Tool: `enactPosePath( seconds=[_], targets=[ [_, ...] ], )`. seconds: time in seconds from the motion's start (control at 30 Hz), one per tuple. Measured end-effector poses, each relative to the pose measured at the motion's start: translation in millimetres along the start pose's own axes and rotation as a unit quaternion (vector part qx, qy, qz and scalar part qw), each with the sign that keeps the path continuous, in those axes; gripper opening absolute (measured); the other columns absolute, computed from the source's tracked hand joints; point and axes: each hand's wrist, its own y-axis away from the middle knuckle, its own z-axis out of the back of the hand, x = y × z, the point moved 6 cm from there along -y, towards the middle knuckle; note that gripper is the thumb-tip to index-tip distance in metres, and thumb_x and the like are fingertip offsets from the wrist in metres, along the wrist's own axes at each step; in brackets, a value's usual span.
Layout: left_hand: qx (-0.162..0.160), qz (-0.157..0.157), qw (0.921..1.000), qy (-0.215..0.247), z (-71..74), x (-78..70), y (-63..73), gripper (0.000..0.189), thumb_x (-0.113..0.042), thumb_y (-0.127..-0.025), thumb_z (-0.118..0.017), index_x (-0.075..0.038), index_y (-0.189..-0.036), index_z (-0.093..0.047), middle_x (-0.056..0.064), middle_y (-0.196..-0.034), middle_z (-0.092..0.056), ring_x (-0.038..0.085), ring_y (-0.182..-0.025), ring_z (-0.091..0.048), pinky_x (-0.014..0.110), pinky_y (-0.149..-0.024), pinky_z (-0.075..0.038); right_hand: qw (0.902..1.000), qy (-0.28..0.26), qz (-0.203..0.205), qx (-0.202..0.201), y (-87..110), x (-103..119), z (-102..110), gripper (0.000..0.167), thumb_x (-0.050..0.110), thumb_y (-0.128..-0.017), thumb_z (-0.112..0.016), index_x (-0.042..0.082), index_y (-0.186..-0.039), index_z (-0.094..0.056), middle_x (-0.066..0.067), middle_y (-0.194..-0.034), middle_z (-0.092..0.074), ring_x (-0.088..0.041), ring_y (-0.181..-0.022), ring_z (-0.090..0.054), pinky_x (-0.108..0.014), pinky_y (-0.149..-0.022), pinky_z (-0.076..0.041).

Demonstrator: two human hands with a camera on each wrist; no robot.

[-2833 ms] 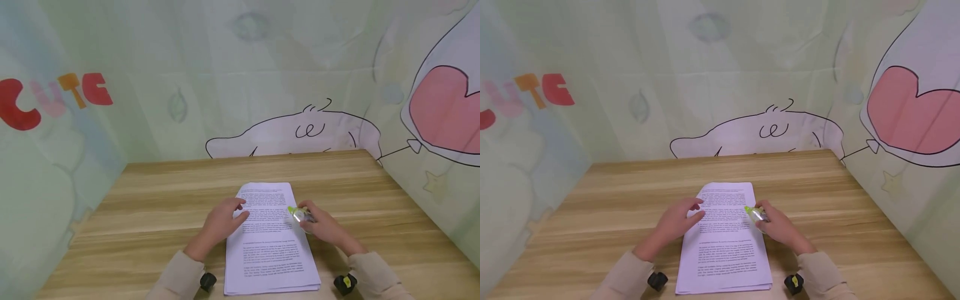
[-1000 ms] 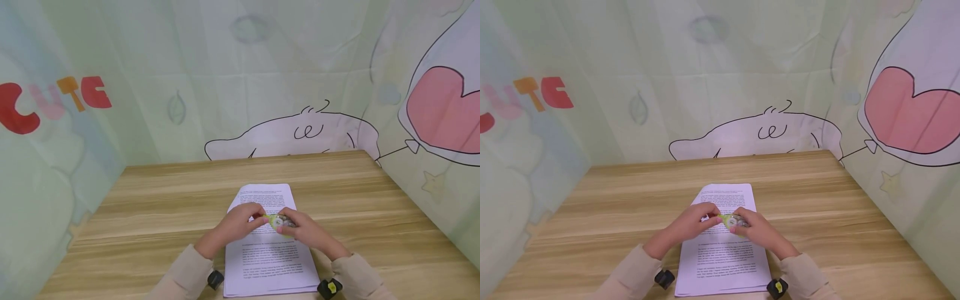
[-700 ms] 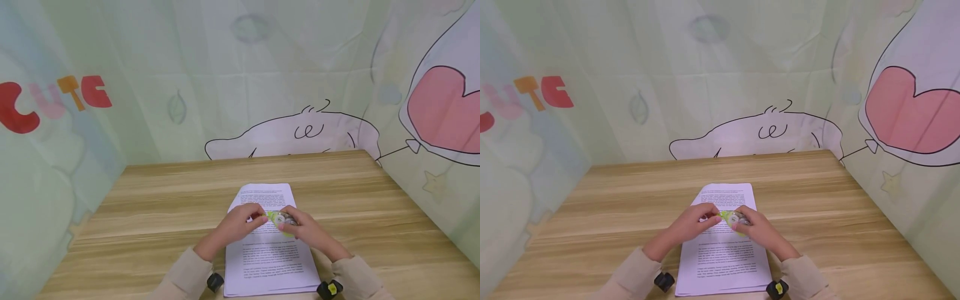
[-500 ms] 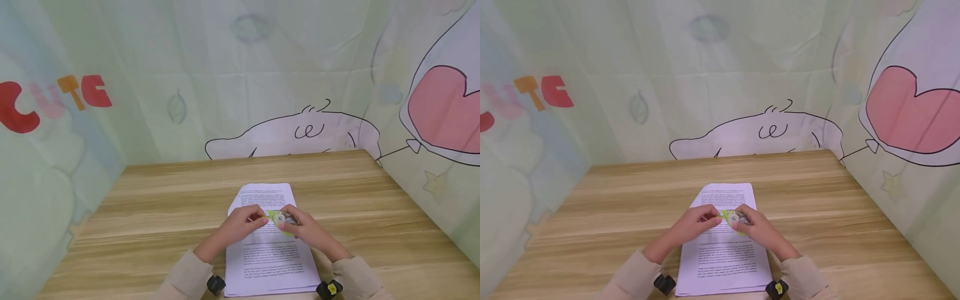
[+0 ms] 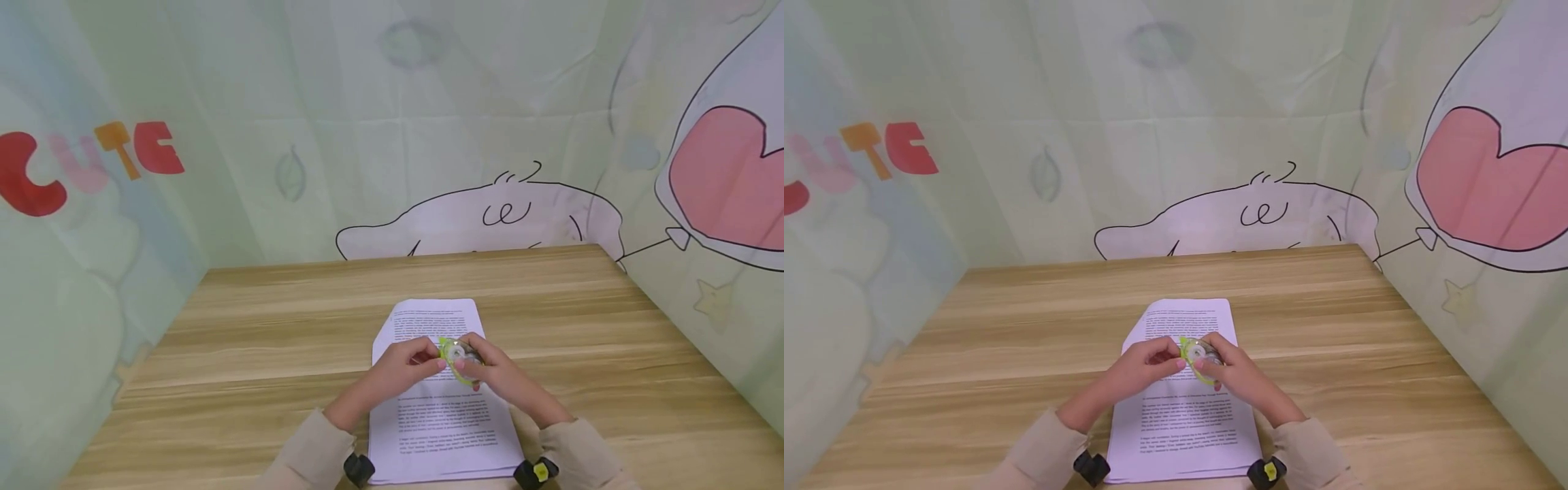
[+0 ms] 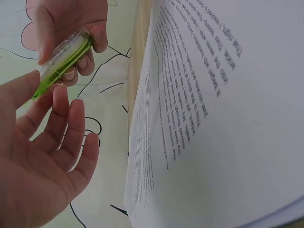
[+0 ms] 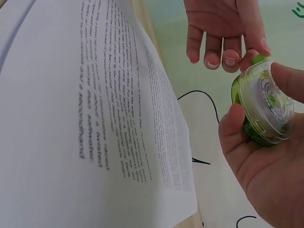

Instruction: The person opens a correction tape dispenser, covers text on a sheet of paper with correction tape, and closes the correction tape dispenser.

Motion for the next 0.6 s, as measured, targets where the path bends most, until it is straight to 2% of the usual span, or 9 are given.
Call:
enactPosePath(
  seconds=[0.1,0.17,0.23,0.33,0.47,0.6],
  targets=[
    [-0.003,-0.009,0.9996,-0.027,-1.3,-0.4,-1.1,0.018,-0.031,-0.090,-0.057,-0.014,-0.093,-0.062,-0.004,-0.088,-0.063,0.010,-0.083,-0.057,0.025,-0.078,-0.048,0.9997,-0.016,-0.018,0.001,0.5,-4,1,0.027,0.026,-0.095,-0.048,0.005,-0.112,-0.045,-0.007,-0.096,-0.047,-0.017,-0.078,-0.048,-0.026,-0.062,-0.046],
    [-0.006,-0.013,0.9962,-0.086,-2.1,1.3,-1.5,0.027,-0.037,-0.090,-0.055,-0.013,-0.102,-0.062,-0.001,-0.099,-0.063,0.014,-0.095,-0.057,0.032,-0.086,-0.047,0.9993,-0.017,-0.029,-0.014,1.0,-7,3,0.029,0.027,-0.095,-0.049,0.006,-0.115,-0.046,-0.008,-0.099,-0.049,-0.017,-0.081,-0.048,-0.027,-0.063,-0.047],
    [-0.001,-0.008,0.9888,-0.149,-2.2,4.9,-2.0,0.041,-0.045,-0.090,-0.054,-0.011,-0.113,-0.059,0.003,-0.114,-0.060,0.020,-0.111,-0.053,0.041,-0.095,-0.042,0.9977,-0.018,-0.046,-0.046,1.6,-11,7,0.033,0.029,-0.094,-0.051,0.008,-0.119,-0.046,-0.010,-0.104,-0.051,-0.018,-0.085,-0.049,-0.028,-0.066,-0.047],
    [0.018,0.025,0.9728,-0.229,1.1,15.1,-4.1,0.064,-0.054,-0.086,-0.053,-0.008,-0.130,-0.048,0.010,-0.137,-0.046,0.028,-0.131,-0.037,0.048,-0.106,-0.031,0.9919,-0.022,-0.077,-0.099,3.9,-16,14,0.037,0.030,-0.092,-0.054,0.012,-0.124,-0.047,-0.012,-0.113,-0.052,-0.020,-0.091,-0.050,-0.030,-0.069,-0.046],
    [0.056,0.093,0.9575,-0.267,9.3,31.1,-9.1,0.082,-0.054,-0.082,-0.060,-0.003,-0.141,-0.034,0.018,-0.150,-0.026,0.035,-0.140,-0.020,0.051,-0.112,-0.018,0.9833,-0.023,-0.112,-0.142,8.1,-22,22,0.040,0.027,-0.090,-0.057,0.013,-0.126,-0.047,-0.014,-0.113,-0.053,-0.018,-0.082,-0.050,-0.027,-0.062,-0.044],
    [0.093,0.127,0.9445,-0.288,10.9,42.9,-13.4,0.092,-0.056,-0.078,-0.062,-0.003,-0.145,-0.026,0.022,-0.153,-0.011,0.038,-0.142,-0.009,0.053,-0.113,-0.012,0.9796,-0.047,-0.123,-0.151,10.6,-26,25,0.043,0.021,-0.089,-0.058,0.010,-0.128,-0.045,-0.012,-0.106,-0.053,-0.016,-0.073,-0.048,-0.025,-0.056,-0.041]
  ],
)
